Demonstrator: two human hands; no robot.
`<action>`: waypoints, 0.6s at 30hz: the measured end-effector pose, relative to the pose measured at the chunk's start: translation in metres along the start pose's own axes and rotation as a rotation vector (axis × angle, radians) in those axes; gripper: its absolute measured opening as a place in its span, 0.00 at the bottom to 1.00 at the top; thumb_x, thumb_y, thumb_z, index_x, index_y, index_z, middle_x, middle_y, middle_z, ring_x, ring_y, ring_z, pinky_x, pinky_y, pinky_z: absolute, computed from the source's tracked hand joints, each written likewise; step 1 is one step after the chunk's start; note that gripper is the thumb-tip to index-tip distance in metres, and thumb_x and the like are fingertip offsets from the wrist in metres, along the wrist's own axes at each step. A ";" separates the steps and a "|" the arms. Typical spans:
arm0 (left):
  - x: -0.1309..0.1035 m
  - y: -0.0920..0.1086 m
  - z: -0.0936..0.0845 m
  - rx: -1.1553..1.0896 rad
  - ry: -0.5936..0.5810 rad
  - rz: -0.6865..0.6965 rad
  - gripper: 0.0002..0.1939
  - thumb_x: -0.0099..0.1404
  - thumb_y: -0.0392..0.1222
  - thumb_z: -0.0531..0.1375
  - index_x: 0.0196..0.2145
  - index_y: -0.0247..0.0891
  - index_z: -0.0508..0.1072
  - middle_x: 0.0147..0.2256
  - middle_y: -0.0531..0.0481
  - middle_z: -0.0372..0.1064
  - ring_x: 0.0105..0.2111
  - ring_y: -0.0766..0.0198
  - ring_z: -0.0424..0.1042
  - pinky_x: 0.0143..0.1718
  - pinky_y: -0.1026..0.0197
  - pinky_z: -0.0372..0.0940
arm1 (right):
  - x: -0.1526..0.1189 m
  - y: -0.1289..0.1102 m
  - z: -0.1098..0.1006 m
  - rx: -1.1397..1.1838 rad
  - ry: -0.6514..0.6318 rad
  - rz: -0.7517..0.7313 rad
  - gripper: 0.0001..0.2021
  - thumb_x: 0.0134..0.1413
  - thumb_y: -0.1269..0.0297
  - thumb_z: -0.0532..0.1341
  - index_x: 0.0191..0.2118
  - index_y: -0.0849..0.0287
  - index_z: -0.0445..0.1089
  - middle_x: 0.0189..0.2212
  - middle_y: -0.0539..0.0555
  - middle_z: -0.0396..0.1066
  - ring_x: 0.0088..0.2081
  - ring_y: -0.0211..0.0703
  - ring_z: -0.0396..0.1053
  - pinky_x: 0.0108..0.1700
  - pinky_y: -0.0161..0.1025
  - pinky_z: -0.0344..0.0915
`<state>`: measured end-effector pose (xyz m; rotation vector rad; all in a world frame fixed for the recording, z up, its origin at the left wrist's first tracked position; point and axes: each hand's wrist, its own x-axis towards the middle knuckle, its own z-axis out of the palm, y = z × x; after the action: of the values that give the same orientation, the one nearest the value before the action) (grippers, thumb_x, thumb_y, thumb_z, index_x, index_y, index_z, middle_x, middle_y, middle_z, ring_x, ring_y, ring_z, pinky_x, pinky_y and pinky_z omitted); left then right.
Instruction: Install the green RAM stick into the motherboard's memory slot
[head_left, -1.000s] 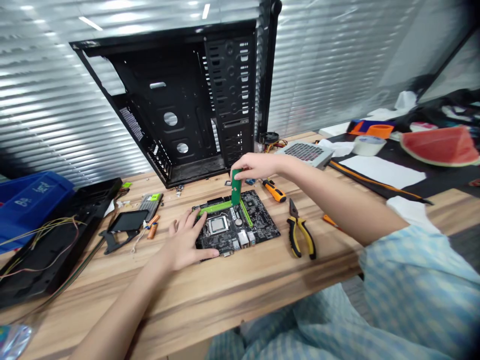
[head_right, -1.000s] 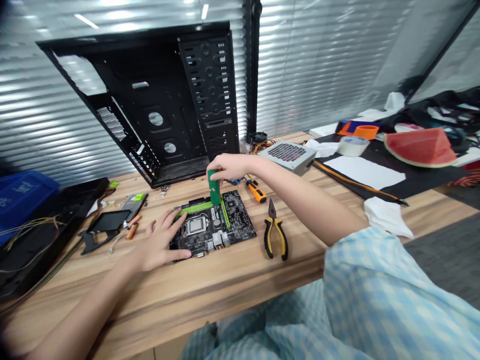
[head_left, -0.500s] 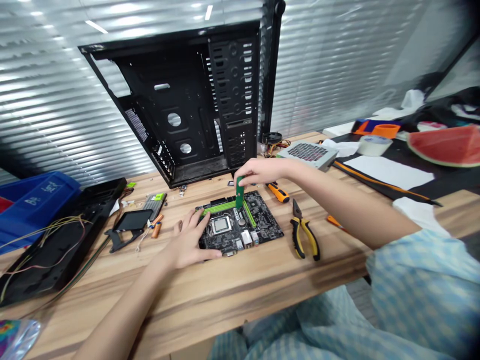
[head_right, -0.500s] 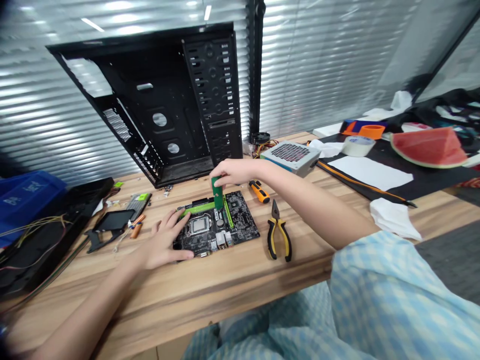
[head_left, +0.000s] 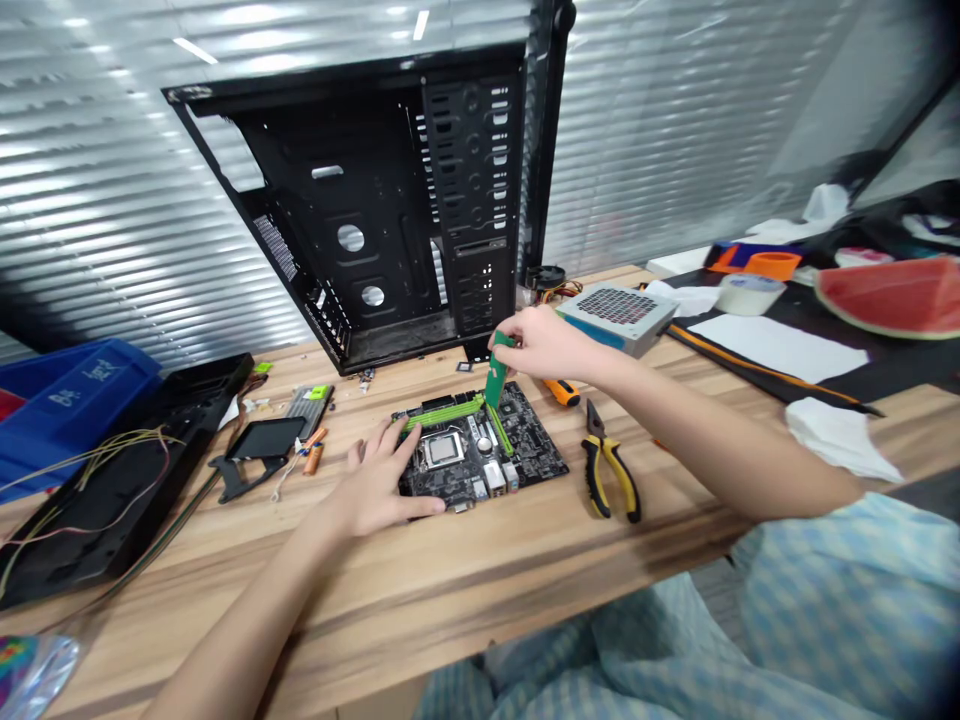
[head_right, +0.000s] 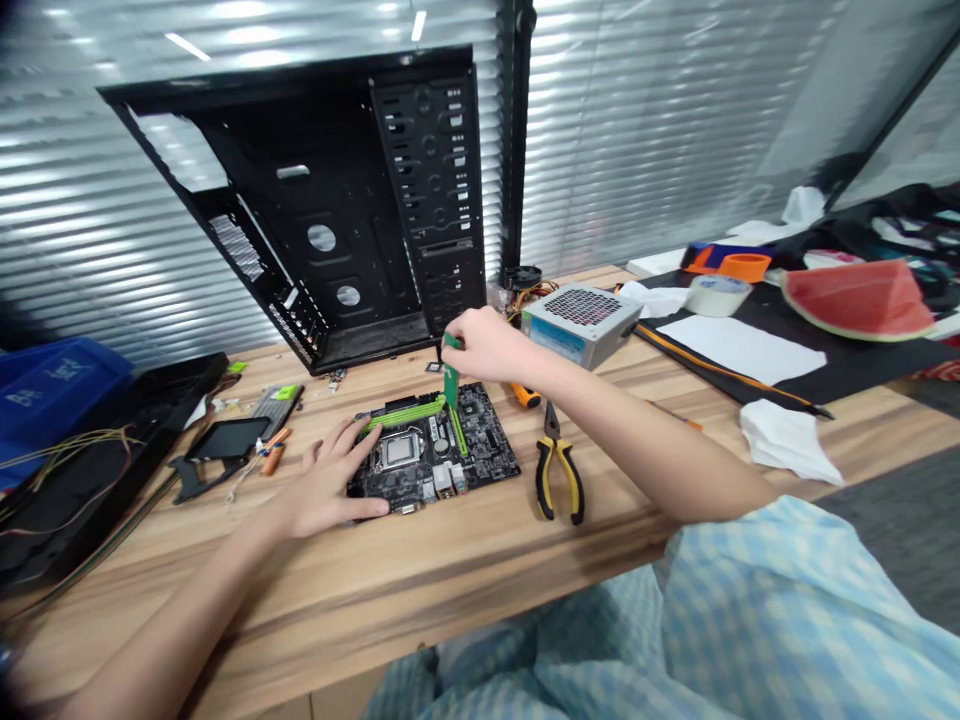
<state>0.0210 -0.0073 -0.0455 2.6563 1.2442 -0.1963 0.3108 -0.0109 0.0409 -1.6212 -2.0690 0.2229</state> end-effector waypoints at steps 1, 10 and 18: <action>0.000 0.000 0.000 0.000 0.004 0.003 0.54 0.56 0.72 0.55 0.68 0.38 0.43 0.68 0.36 0.33 0.66 0.36 0.31 0.59 0.28 0.35 | -0.002 0.000 0.002 0.020 0.013 0.042 0.08 0.47 0.71 0.57 0.26 0.63 0.74 0.20 0.53 0.72 0.25 0.39 0.68 0.29 0.34 0.58; 0.000 0.000 0.000 0.003 0.006 0.006 0.53 0.56 0.72 0.55 0.68 0.38 0.44 0.68 0.36 0.34 0.66 0.34 0.32 0.59 0.28 0.37 | -0.005 0.005 0.018 0.194 0.055 0.255 0.08 0.48 0.69 0.58 0.22 0.62 0.70 0.17 0.54 0.71 0.23 0.43 0.73 0.25 0.33 0.63; 0.000 0.003 -0.001 -0.016 0.001 0.004 0.53 0.56 0.71 0.56 0.68 0.39 0.43 0.68 0.34 0.32 0.66 0.34 0.31 0.58 0.27 0.35 | -0.007 0.001 0.027 0.166 0.061 0.221 0.11 0.49 0.69 0.57 0.19 0.61 0.67 0.14 0.53 0.69 0.22 0.41 0.72 0.25 0.33 0.62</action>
<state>0.0237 -0.0086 -0.0438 2.6453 1.2361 -0.1831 0.2996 -0.0124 0.0152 -1.7295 -1.7748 0.4046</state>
